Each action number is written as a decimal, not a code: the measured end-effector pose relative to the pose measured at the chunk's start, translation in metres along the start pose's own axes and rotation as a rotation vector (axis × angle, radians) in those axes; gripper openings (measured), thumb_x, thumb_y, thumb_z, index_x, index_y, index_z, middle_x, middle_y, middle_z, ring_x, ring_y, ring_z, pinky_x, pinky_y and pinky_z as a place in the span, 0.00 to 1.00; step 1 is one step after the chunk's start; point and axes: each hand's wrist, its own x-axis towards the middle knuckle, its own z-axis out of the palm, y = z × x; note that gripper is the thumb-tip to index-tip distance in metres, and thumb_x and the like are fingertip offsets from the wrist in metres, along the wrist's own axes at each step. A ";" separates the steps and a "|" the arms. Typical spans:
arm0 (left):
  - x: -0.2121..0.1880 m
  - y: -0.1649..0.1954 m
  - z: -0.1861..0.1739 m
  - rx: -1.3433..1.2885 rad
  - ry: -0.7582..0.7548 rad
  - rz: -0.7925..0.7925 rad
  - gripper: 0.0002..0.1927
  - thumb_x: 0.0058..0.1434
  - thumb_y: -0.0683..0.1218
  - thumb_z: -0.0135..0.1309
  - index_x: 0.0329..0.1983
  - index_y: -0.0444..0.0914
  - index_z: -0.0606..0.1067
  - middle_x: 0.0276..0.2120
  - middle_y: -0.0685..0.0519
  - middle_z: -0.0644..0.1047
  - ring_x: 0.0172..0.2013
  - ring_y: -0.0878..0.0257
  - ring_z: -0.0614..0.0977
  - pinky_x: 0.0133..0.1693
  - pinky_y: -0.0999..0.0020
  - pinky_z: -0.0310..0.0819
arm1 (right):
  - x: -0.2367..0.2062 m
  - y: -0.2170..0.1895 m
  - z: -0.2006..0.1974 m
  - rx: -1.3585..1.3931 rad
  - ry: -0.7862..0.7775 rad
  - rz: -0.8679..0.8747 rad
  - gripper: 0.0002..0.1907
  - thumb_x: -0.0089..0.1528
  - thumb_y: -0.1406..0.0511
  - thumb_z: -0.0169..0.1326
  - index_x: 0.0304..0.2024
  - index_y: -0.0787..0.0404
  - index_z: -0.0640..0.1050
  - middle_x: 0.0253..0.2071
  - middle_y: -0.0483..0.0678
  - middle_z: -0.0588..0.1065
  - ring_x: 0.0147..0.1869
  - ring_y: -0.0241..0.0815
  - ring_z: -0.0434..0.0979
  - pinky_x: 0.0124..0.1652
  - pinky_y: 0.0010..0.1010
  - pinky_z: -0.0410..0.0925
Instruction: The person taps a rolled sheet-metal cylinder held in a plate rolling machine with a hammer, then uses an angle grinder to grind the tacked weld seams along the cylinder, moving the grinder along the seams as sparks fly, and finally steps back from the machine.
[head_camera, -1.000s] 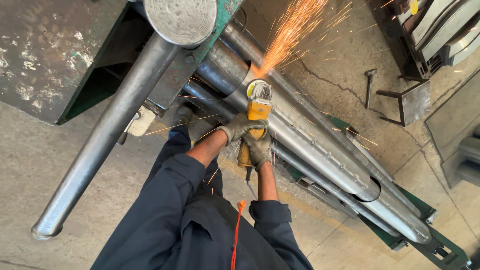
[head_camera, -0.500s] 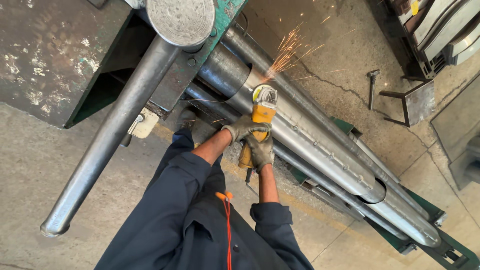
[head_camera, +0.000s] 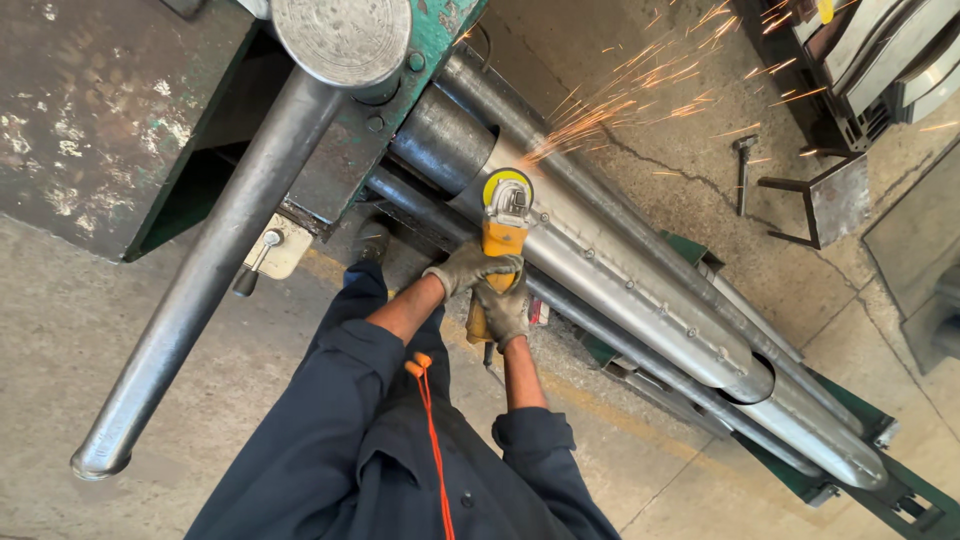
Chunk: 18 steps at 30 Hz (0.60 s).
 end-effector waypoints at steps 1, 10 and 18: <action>0.001 -0.001 -0.001 -0.012 0.000 -0.005 0.24 0.51 0.49 0.70 0.49 0.35 0.81 0.46 0.50 0.84 0.48 0.63 0.85 0.53 0.66 0.79 | 0.000 0.000 0.000 0.013 -0.007 0.039 0.29 0.54 0.67 0.63 0.56 0.61 0.67 0.46 0.47 0.75 0.46 0.40 0.77 0.44 0.32 0.74; -0.001 -0.002 0.009 -0.043 -0.035 -0.062 0.22 0.53 0.47 0.68 0.50 0.34 0.81 0.47 0.50 0.84 0.50 0.64 0.84 0.56 0.67 0.78 | -0.009 -0.016 -0.004 -0.008 0.012 -0.021 0.31 0.54 0.67 0.65 0.57 0.61 0.67 0.48 0.47 0.74 0.49 0.40 0.77 0.47 0.31 0.74; 0.022 0.002 0.011 -0.099 -0.037 -0.117 0.23 0.52 0.47 0.68 0.51 0.32 0.81 0.48 0.48 0.84 0.49 0.60 0.84 0.55 0.64 0.78 | 0.007 -0.009 -0.016 0.102 0.002 0.008 0.29 0.56 0.65 0.65 0.57 0.60 0.68 0.46 0.46 0.76 0.47 0.38 0.77 0.45 0.30 0.74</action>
